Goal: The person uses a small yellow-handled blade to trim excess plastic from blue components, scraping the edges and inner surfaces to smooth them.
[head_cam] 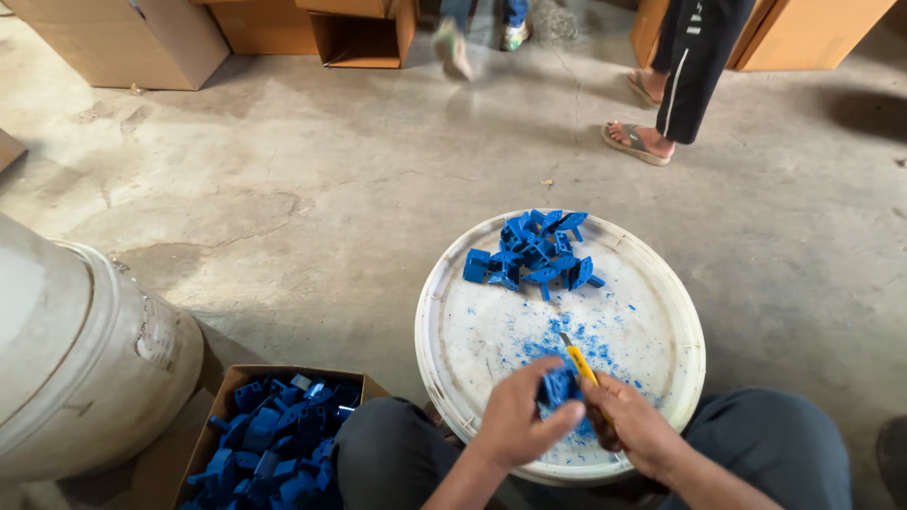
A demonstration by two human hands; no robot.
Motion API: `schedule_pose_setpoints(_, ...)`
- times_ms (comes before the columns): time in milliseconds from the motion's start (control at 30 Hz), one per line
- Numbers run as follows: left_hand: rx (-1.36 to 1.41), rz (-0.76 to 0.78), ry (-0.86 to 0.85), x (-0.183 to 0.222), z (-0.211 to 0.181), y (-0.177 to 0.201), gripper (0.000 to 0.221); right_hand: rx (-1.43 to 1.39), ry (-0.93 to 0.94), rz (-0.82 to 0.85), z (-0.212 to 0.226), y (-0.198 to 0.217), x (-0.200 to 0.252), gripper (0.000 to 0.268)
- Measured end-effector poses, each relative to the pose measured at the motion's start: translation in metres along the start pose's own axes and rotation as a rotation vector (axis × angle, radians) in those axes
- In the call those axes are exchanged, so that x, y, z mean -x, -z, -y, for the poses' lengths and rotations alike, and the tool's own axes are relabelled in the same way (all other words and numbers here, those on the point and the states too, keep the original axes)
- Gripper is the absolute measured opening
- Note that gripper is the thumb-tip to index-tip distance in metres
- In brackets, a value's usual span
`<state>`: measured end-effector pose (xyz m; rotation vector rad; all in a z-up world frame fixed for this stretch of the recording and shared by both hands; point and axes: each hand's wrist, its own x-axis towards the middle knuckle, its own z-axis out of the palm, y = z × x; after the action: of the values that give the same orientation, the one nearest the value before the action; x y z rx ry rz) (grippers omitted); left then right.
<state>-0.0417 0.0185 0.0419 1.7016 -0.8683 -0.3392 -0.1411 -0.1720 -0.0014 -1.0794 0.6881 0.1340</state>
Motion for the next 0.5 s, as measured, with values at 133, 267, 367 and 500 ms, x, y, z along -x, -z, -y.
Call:
schedule_pose_setpoints(133, 0.254, -0.034, -0.014, -0.027, 0.002, 0.013, 0.071, 0.454, 0.286, -0.021, 0.032, 0.018, -0.017, 0.043)
schedule_pose_setpoints(267, 0.247, 0.042, 0.153, -0.062, 0.035, 0.017, 0.075, 0.951, 0.465, -0.192, 0.045, 0.033, -0.038, 0.041)
schedule_pose_setpoints(367, 0.333, 0.086, 0.216, -0.069, 0.049, 0.018, 0.066, 0.920, 0.508, -0.057, 0.039, 0.027, -0.036, 0.041)
schedule_pose_setpoints(500, 0.237, 0.212, 0.118, -0.075, 0.047, 0.021, 0.062, 0.956, 0.689, 0.019, 0.039, 0.028, -0.024, 0.036)
